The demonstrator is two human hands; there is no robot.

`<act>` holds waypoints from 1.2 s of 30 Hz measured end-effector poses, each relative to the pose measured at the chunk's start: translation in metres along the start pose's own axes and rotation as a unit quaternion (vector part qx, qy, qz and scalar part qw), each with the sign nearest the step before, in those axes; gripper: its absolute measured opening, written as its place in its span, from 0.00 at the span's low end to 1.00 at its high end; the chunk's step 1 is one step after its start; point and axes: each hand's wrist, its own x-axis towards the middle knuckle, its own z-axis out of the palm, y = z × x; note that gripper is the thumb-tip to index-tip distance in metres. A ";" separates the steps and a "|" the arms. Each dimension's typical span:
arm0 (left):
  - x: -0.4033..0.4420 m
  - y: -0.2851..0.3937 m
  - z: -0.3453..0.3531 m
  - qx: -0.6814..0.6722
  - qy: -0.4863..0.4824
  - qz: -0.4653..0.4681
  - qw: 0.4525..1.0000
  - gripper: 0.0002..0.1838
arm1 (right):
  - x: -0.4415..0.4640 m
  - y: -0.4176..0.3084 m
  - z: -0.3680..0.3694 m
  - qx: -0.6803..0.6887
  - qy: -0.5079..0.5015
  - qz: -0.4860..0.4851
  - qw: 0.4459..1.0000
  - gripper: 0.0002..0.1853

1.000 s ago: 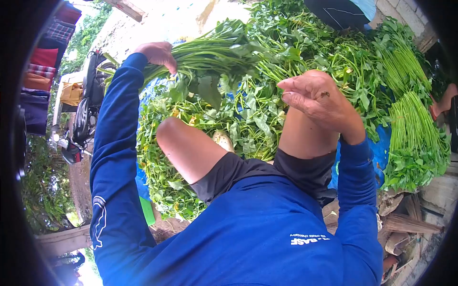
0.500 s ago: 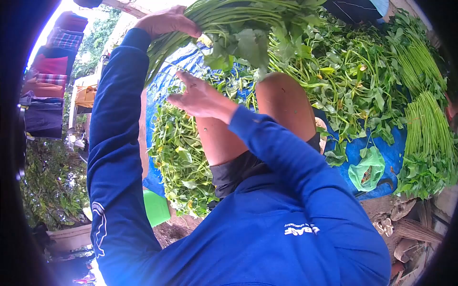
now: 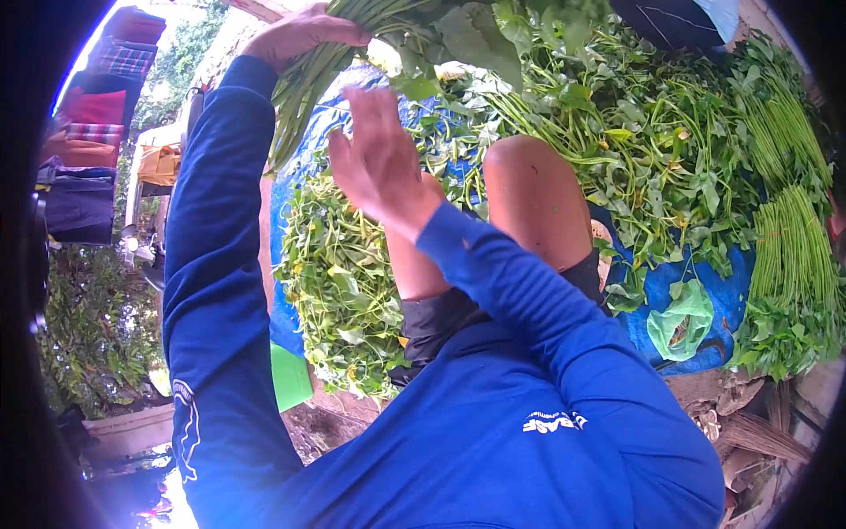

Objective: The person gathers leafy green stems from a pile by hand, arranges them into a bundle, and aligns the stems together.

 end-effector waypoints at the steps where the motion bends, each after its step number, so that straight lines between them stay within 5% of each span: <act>1: 0.002 -0.007 0.004 -0.047 -0.023 0.004 0.999 0.26 | 0.010 0.009 0.010 -0.029 -0.021 0.013 0.999 0.16; 5: 0.021 -0.033 0.017 -0.104 -0.027 0.023 0.994 0.25 | -0.003 0.028 0.049 0.033 -0.153 0.069 0.985 0.11; 8: 0.016 -0.033 0.020 -0.080 0.007 0.002 0.997 0.25 | -0.035 -0.009 0.053 0.176 -0.180 0.227 0.941 0.13; 10: 0.015 -0.028 0.021 -0.095 0.009 0.004 0.995 0.25 | -0.084 -0.016 0.071 0.142 -0.374 0.185 0.897 0.15; 12: 0.011 -0.020 0.012 -0.033 0.034 -0.018 0.999 0.23 | -0.167 -0.013 0.093 0.152 -0.391 0.035 0.907 0.20; 14: 0.003 -0.015 0.010 0.040 0.072 -0.051 0.995 0.21 | -0.147 -0.016 0.051 0.133 -0.630 0.066 0.763 0.28; 15: 0.024 -0.049 0.011 0.039 0.060 0.074 0.995 0.23 | -0.126 -0.018 0.031 0.122 -0.732 0.068 0.666 0.31; 18: 0.030 -0.056 0.011 0.169 0.067 0.047 0.982 0.22 | -0.112 0.006 -0.017 0.195 -0.622 0.192 0.734 0.18; 20: 0.023 -0.044 0.027 0.234 0.108 0.059 0.964 0.26 | -0.058 0.008 -0.051 0.036 -0.638 0.092 0.764 0.20; 21: 0.023 -0.040 0.038 0.251 0.125 0.094 0.955 0.28 | -0.083 0.062 -0.039 0.091 -0.541 0.054 0.835 0.16; 23: 0.026 -0.024 0.054 0.293 0.110 0.119 0.942 0.32 | -0.026 0.041 -0.075 0.065 -0.488 -0.007 0.871 0.15; 25: 0.036 -0.008 0.073 0.302 0.105 0.152 0.935 0.24 | 0.036 0.008 -0.108 -0.023 -0.469 0.018 0.883 0.13; 27: 0.054 -0.007 0.095 0.302 0.141 0.223 0.916 0.24 | 0.070 -0.006 -0.126 0.070 -0.251 -0.059 0.964 0.07; 29: 0.057 -0.024 0.111 0.193 0.220 0.466 0.835 0.25 | 0.108 -0.002 -0.125 0.084 -0.095 -0.145 0.981 0.09; 30: 0.038 0.004 0.125 0.177 0.254 0.433 0.847 0.24 | 0.123 -0.005 -0.132 0.043 -0.067 -0.124 0.989 0.10; 32: 0.024 0.039 0.136 0.272 0.097 0.288 0.913 0.21 | 0.148 -0.005 -0.143 -0.025 -0.018 -0.080 0.996 0.11; 34: -0.016 0.077 0.152 0.226 0.147 0.261 0.927 0.22 | 0.151 0.016 -0.148 -0.186 -0.065 -0.080 0.977 0.16; 35: -0.022 0.070 0.162 0.191 0.193 0.318 0.908 0.29 | 0.144 0.037 -0.148 -0.253 -0.089 -0.098 0.958 0.18; 36: -0.033 0.071 0.168 0.206 0.187 0.303 0.911 0.25 | 0.138 0.047 -0.147 -0.316 -0.114 -0.116 0.935 0.19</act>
